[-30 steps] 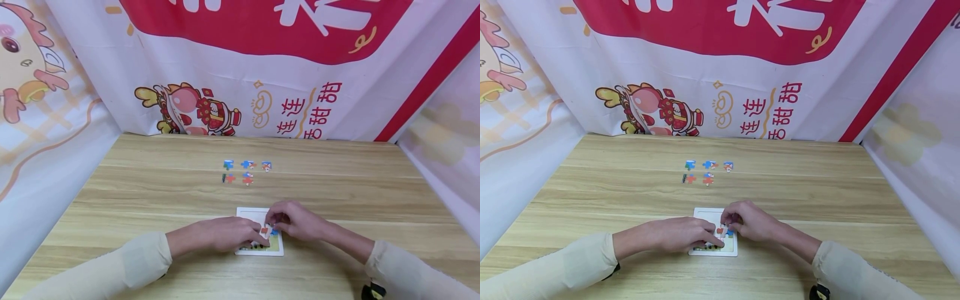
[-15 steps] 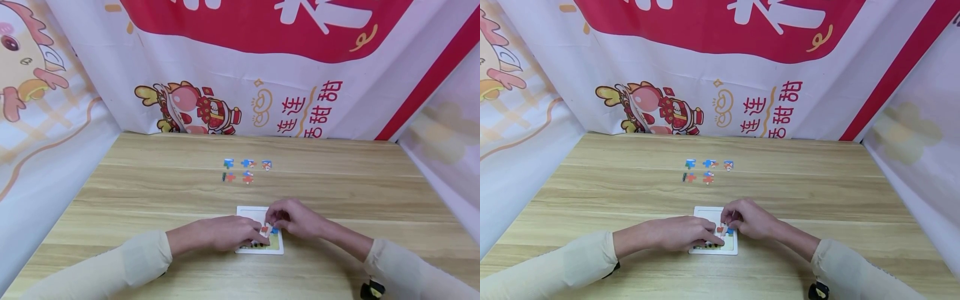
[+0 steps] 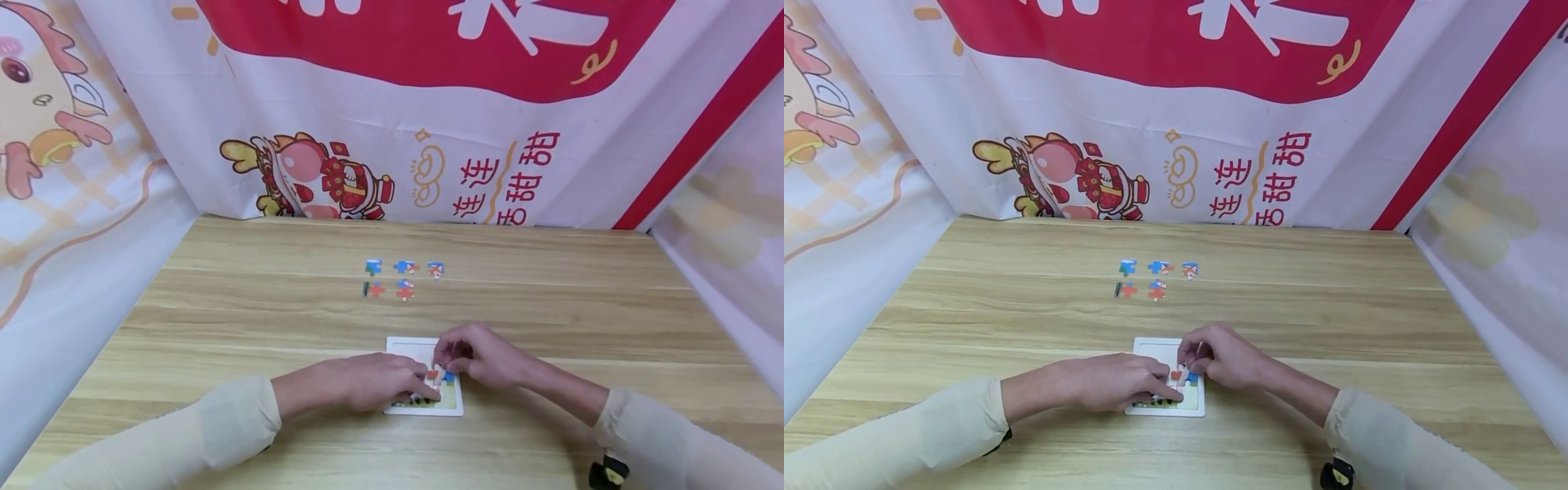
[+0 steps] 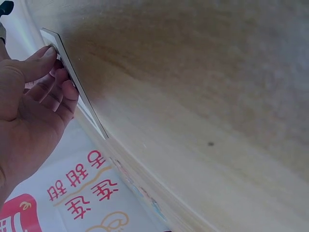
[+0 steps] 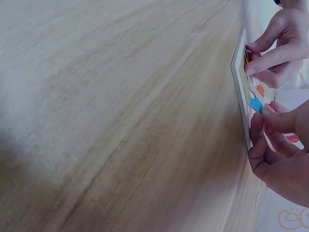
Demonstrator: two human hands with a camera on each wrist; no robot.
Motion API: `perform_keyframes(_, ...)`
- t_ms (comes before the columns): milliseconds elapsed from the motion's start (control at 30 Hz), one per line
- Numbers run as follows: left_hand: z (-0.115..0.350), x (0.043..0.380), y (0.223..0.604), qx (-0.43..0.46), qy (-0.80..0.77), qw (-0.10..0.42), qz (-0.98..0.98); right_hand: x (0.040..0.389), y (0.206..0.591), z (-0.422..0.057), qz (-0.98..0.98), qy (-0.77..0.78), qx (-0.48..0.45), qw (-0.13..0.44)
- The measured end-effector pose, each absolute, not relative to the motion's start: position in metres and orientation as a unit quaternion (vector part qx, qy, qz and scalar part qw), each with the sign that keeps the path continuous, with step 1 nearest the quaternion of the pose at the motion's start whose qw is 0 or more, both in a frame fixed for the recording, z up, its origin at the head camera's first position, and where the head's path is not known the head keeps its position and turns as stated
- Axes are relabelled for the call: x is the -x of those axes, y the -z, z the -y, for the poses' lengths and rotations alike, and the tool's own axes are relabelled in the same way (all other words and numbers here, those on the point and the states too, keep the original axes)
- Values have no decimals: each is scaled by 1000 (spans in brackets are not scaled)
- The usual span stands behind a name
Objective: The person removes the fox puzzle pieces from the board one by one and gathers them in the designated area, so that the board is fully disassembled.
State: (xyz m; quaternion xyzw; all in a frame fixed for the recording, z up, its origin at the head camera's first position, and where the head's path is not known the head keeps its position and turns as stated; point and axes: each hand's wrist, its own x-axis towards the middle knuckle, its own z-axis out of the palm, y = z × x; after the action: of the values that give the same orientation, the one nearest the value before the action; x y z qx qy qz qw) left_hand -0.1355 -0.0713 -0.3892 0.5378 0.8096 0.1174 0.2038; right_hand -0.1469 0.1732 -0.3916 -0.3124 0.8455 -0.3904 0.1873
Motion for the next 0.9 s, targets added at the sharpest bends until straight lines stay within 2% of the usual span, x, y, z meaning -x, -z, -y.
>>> perform_keyframes(900, 70, 139, 387, -530, -132, 220, -808, 180, 392, -184, -873, 395, 261, 120)
